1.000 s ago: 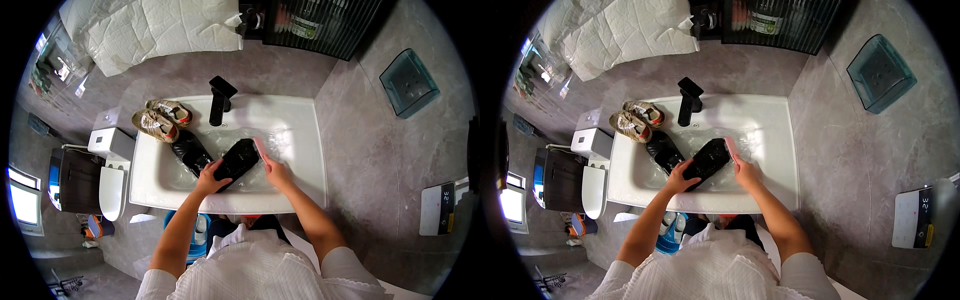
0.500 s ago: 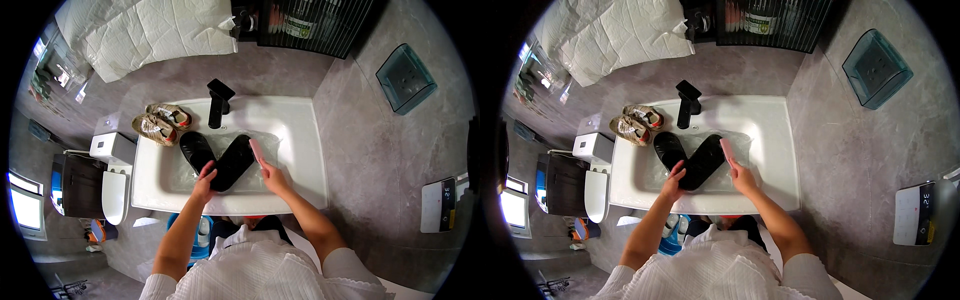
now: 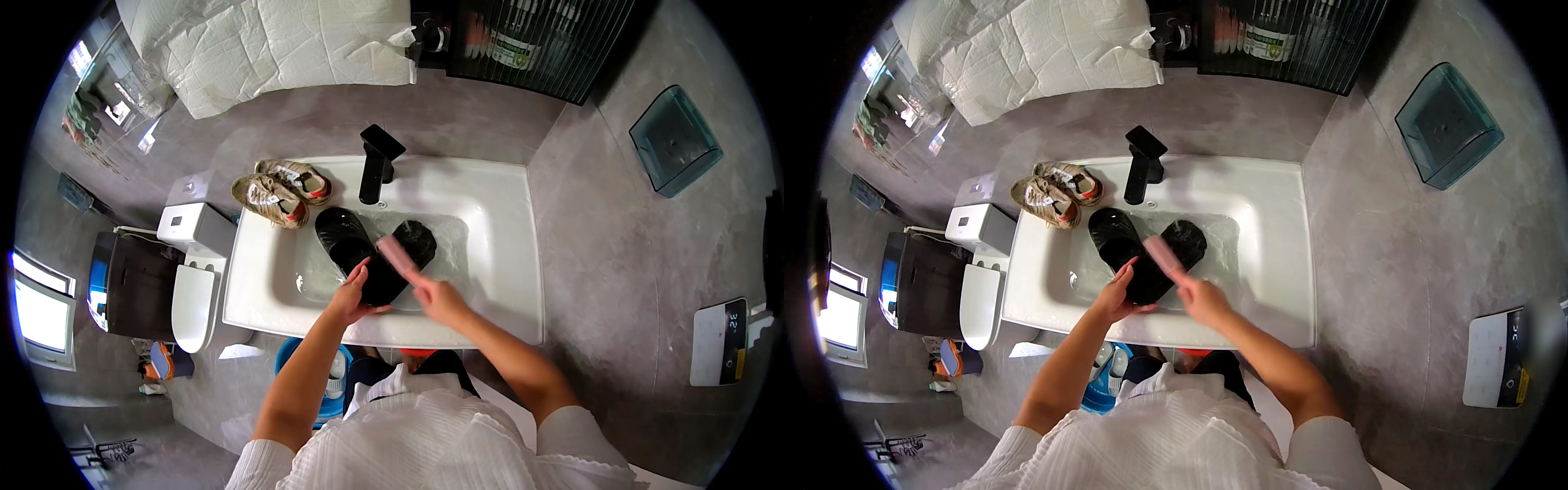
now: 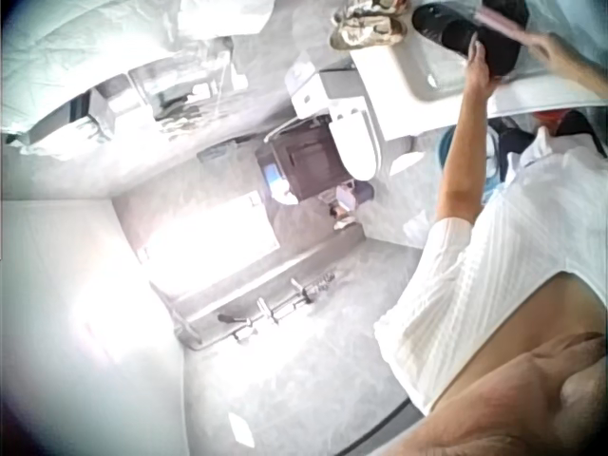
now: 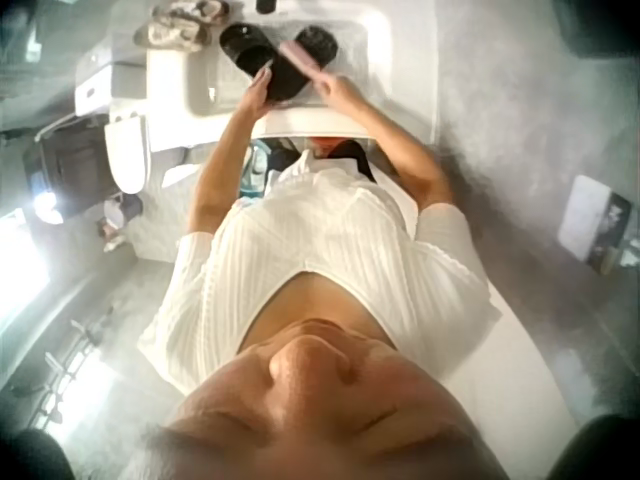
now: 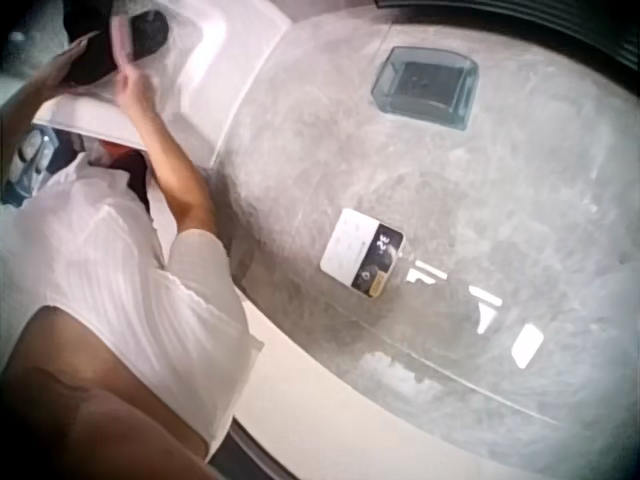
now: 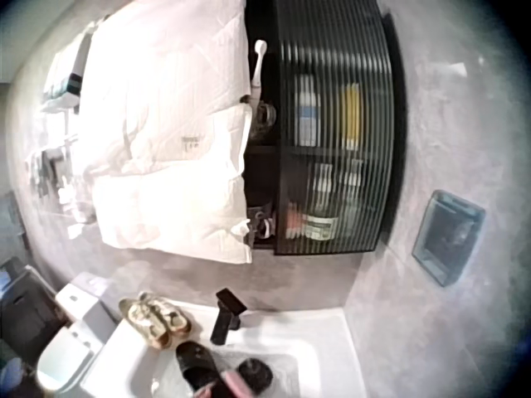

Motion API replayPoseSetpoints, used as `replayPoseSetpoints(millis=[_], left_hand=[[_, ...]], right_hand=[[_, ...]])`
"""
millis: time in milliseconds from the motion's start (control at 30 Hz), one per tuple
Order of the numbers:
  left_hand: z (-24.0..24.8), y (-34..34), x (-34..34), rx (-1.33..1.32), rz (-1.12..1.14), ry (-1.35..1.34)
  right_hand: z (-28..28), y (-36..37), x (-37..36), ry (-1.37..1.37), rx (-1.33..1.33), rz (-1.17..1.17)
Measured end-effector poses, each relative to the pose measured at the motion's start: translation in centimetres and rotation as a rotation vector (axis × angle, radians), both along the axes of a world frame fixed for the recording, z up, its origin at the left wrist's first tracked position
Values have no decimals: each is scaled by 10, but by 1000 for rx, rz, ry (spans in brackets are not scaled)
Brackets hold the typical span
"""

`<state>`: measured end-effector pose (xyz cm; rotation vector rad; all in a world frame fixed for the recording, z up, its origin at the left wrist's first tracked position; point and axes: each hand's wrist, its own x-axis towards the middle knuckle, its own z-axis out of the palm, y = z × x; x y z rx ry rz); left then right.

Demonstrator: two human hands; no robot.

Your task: The person scrubs black sandals and white slides with a pink brush in a bathroom sink filled with water. They rinse the footwear and place them into a blue basin on the floor. The person then washes a pair of beige sneakers in the sink using the same brush.

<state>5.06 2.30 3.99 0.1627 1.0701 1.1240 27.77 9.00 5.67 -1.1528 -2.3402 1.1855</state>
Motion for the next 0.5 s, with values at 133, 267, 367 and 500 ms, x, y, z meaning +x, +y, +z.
replayPoseSetpoints(millis=[133, 267, 367, 500], left_hand=[[3, 6, -4, -72, 29, -169], [8, 7, 6, -25, 20, -170], [12, 11, 14, -32, 42, -145], [6, 8, 9, -103, 75, -134]], right_hand=[[17, -34, -6, 213, 160, 157], [15, 6, 12, -87, 144, -69], [18, -16, 9, -42, 118, -15], [21, -23, 12, -58, 117, 112]])
